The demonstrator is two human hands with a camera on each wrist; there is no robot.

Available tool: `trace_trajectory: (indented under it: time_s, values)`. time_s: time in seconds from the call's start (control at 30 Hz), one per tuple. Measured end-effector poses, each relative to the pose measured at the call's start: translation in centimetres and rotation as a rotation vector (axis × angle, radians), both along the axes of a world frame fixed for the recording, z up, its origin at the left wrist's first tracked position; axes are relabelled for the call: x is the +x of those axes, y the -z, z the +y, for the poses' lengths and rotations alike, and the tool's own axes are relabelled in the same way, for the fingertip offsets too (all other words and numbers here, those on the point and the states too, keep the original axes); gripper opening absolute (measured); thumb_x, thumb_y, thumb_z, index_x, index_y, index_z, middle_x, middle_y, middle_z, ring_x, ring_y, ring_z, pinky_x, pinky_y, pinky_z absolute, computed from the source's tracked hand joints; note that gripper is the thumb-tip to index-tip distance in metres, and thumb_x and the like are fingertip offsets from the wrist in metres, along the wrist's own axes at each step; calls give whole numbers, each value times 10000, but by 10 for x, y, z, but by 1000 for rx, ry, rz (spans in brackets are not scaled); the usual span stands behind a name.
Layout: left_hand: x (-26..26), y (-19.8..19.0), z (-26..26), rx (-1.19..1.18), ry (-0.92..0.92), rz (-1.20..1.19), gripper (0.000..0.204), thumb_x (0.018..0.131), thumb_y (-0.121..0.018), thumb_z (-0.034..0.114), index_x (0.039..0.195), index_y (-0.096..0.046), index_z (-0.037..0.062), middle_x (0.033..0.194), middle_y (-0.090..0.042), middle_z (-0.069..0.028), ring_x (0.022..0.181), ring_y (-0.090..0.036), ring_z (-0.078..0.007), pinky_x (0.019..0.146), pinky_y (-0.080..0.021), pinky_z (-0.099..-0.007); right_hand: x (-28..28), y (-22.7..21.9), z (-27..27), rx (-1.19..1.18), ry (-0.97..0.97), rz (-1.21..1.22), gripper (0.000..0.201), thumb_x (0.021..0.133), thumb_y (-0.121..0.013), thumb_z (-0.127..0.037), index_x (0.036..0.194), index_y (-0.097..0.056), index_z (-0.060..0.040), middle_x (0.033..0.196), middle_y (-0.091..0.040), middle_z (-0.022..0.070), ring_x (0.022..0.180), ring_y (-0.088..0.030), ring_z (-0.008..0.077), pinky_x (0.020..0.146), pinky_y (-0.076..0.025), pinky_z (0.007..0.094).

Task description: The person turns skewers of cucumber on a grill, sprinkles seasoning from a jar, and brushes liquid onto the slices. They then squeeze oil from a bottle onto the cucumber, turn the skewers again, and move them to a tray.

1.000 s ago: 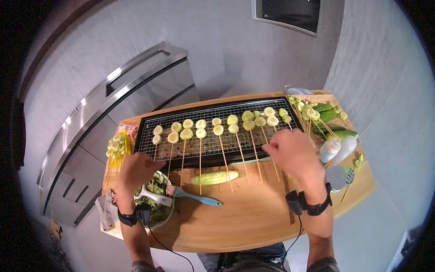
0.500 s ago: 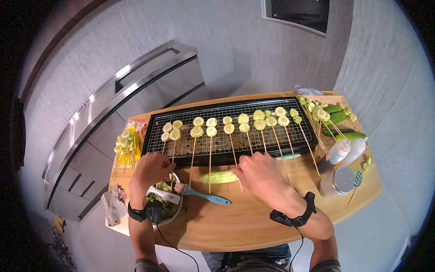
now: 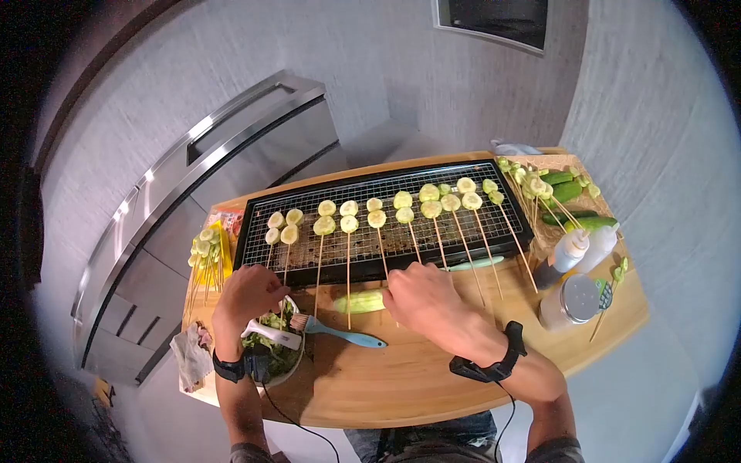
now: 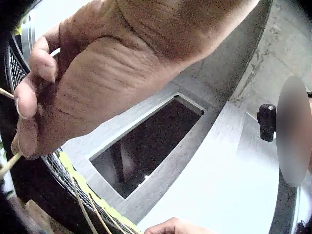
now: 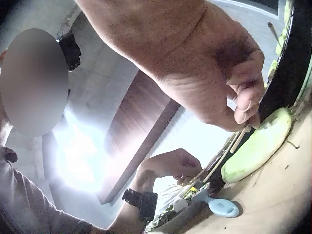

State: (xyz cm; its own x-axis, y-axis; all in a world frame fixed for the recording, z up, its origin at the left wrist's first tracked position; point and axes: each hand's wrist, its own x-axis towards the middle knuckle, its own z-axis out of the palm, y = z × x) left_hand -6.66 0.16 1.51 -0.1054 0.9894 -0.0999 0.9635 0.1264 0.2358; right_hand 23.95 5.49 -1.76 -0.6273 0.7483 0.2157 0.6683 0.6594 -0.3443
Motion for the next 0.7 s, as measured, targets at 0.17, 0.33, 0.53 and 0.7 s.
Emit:
trace_trajectory:
  time_s: [0.17, 0.33, 0.53, 0.7]
  values:
    - [4, -1, -3, 120, -42, 85, 307, 846, -778, 368, 742, -780, 80, 609, -696, -85, 621, -700, -306, 597, -553, -409, -1, -1, 0, 12, -16, 14, 269, 911, -684, -225, 750, -708, -10, 662, -685, 186, 661, -696, 381, 653, -566, 464]
    - [38, -9, -7, 325, -81, 65, 377, 836, -792, 439, 734, -773, 77, 624, -681, -125, 625, -683, -359, 587, -546, -435, 9, -15, -1, -7, 65, 21, 292, 908, -715, -271, 778, -714, -10, 695, -691, 198, 698, -702, 380, 678, -570, 470]
    - [48, 19, -1, 209, 153, 20, 312, 876, -720, 329, 738, -746, 50, 659, -679, -164, 650, -688, -364, 607, -549, -432, 28, -36, 10, -8, 325, -121, 331, 886, -750, -351, 848, -739, -22, 860, -715, 218, 824, -721, 402, 715, -586, 475]
    - [45, 14, -4, 266, 138, 31, 261, 851, -679, 252, 678, -717, 60, 637, -656, -190, 633, -682, -388, 604, -560, -465, 38, -33, 13, -64, 297, -198, 317, 891, -730, -356, 839, -754, -44, 842, -723, 205, 844, -713, 399, 754, -578, 492]
